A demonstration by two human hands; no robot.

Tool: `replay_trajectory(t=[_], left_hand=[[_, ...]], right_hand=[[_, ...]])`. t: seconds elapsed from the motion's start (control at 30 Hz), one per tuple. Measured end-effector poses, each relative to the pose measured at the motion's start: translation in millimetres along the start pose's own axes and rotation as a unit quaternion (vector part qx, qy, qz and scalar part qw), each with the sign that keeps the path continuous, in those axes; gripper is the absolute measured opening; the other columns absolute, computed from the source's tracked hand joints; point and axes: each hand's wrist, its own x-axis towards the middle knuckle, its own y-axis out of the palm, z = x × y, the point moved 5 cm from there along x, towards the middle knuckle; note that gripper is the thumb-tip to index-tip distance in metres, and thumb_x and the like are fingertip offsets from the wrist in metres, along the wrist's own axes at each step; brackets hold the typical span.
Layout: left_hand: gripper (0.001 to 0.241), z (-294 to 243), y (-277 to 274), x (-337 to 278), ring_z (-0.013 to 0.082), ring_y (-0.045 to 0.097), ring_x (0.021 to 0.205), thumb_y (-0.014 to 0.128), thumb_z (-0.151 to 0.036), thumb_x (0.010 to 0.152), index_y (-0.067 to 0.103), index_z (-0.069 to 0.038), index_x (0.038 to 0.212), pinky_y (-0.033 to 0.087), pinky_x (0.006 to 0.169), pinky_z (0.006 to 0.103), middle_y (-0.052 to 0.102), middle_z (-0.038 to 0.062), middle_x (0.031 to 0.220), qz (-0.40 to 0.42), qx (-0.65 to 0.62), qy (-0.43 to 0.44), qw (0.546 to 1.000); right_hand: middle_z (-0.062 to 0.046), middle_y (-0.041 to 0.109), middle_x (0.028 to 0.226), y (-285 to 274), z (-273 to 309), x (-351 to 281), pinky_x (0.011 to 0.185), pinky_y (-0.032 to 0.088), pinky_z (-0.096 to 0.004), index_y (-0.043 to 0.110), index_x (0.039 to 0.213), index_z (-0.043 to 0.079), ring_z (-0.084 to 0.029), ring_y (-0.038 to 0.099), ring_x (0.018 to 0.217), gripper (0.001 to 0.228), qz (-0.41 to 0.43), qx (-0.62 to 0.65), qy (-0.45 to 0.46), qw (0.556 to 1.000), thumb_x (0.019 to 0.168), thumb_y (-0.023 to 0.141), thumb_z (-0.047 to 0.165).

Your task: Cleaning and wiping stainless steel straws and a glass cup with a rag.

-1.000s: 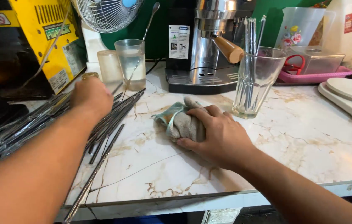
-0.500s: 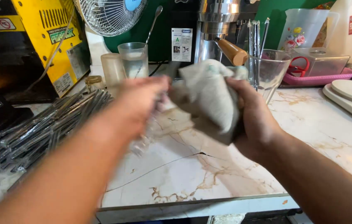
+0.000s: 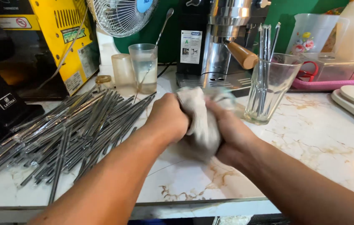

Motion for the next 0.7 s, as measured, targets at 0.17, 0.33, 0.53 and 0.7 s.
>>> replay_trajectory(t=[0.17, 0.33, 0.53, 0.7], left_hand=[[0.023, -5, -15, -18, 0.0199, 0.068, 0.079, 0.071, -0.013, 0.08, 0.078, -0.001, 0.098, 0.053, 0.07, 0.0405, 0.078, 0.015, 0.094, 0.08, -0.22, -0.084, 0.969], [0.024, 4, -20, -20, 0.0187, 0.071, 0.08, 0.074, -0.014, 0.08, 0.075, 0.001, 0.099, 0.056, 0.068, 0.0372, 0.078, 0.012, 0.092, 0.054, -0.262, -0.089, 0.959], [0.021, 30, -19, -15, 0.0161, 0.071, 0.079, 0.063, 0.001, 0.083, 0.076, -0.002, 0.099, 0.058, 0.069, 0.0317, 0.078, 0.008, 0.092, 0.207, -0.345, -0.068, 0.913], [0.022, 65, -55, -9, 0.0157, 0.065, 0.071, 0.067, -0.013, 0.095, 0.073, 0.008, 0.102, 0.057, 0.064, 0.0306, 0.07, 0.011, 0.084, 0.384, -0.239, -0.155, 0.878]], right_hand=[[-0.008, 0.075, 0.118, 0, 5, 7, 0.093, 0.059, -0.045, 0.066, 0.124, 0.011, -0.024, 0.072, 0.102, 0.041, -0.086, -0.008, 0.035, 0.996, 0.1, 0.049, 0.04], [-0.009, 0.075, 0.12, 18, -9, 4, 0.094, 0.057, -0.044, 0.066, 0.124, 0.014, -0.024, 0.072, 0.104, 0.045, -0.066, 0.001, 0.075, 0.995, 0.099, 0.048, 0.046], [-0.013, 0.073, 0.131, 3, 1, 7, 0.106, 0.053, -0.053, 0.063, 0.13, 0.011, -0.03, 0.07, 0.118, 0.047, -0.138, 0.059, 0.053, 0.987, 0.102, 0.044, 0.044], [-0.01, 0.069, 0.134, -13, 14, -7, 0.111, 0.046, -0.054, 0.061, 0.134, 0.015, -0.028, 0.067, 0.123, 0.054, -0.227, 0.128, -0.004, 0.965, 0.1, 0.038, 0.049]])
